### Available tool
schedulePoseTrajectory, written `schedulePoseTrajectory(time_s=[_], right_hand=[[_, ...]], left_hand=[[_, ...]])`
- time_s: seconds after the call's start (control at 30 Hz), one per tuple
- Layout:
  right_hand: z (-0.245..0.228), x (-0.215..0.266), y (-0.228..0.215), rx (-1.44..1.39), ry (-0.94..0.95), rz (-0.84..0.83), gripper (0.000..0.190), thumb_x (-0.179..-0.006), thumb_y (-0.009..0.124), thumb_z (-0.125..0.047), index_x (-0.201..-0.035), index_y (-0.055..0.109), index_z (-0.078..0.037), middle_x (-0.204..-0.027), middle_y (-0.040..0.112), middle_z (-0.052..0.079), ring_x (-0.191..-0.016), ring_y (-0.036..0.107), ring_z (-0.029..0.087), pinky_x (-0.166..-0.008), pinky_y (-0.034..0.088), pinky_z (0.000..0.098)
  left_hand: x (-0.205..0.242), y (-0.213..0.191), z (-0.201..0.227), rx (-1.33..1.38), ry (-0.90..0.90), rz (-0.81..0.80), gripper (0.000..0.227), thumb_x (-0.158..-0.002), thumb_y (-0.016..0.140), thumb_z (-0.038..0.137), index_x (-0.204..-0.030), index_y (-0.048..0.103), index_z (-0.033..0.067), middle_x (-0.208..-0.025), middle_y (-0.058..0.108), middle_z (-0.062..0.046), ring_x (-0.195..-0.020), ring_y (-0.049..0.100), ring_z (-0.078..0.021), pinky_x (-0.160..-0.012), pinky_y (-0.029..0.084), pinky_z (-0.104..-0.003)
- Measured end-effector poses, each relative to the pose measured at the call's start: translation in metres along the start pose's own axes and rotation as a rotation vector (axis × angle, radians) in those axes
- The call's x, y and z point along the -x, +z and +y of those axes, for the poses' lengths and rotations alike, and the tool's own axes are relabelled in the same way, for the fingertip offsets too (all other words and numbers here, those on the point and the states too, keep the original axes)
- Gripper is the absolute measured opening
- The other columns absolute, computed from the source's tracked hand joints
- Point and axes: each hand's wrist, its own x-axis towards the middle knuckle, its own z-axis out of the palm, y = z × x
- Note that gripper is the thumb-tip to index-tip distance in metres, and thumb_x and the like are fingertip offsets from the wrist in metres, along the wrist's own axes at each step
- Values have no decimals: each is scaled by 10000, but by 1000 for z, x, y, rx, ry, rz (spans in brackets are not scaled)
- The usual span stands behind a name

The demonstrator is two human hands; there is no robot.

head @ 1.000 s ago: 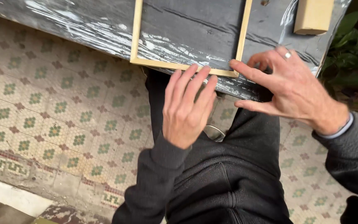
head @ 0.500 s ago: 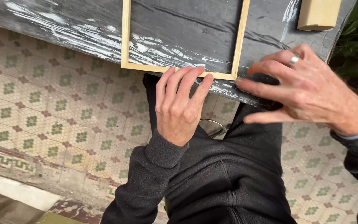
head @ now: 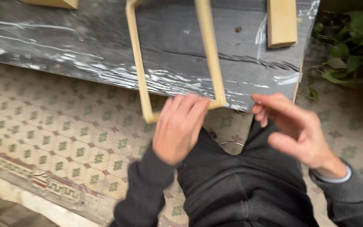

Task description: Applying glue to the edges of wooden frame components and joining them together to assemble frames.

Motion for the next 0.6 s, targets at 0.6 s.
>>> schedulePoseTrajectory(time_s=[0.6], right_hand=[[3, 3, 74, 648, -574, -48, 1172, -812, 438, -925, -1632, 314, -97, -1578, 372, 247, -1408, 404, 355, -1195, 330, 506]], left_hand=[[56, 5, 109, 325, -252, 674, 314, -858, 853, -65, -1092, 658, 14, -1034, 703, -103, -927, 769, -263, -805, 644, -346]])
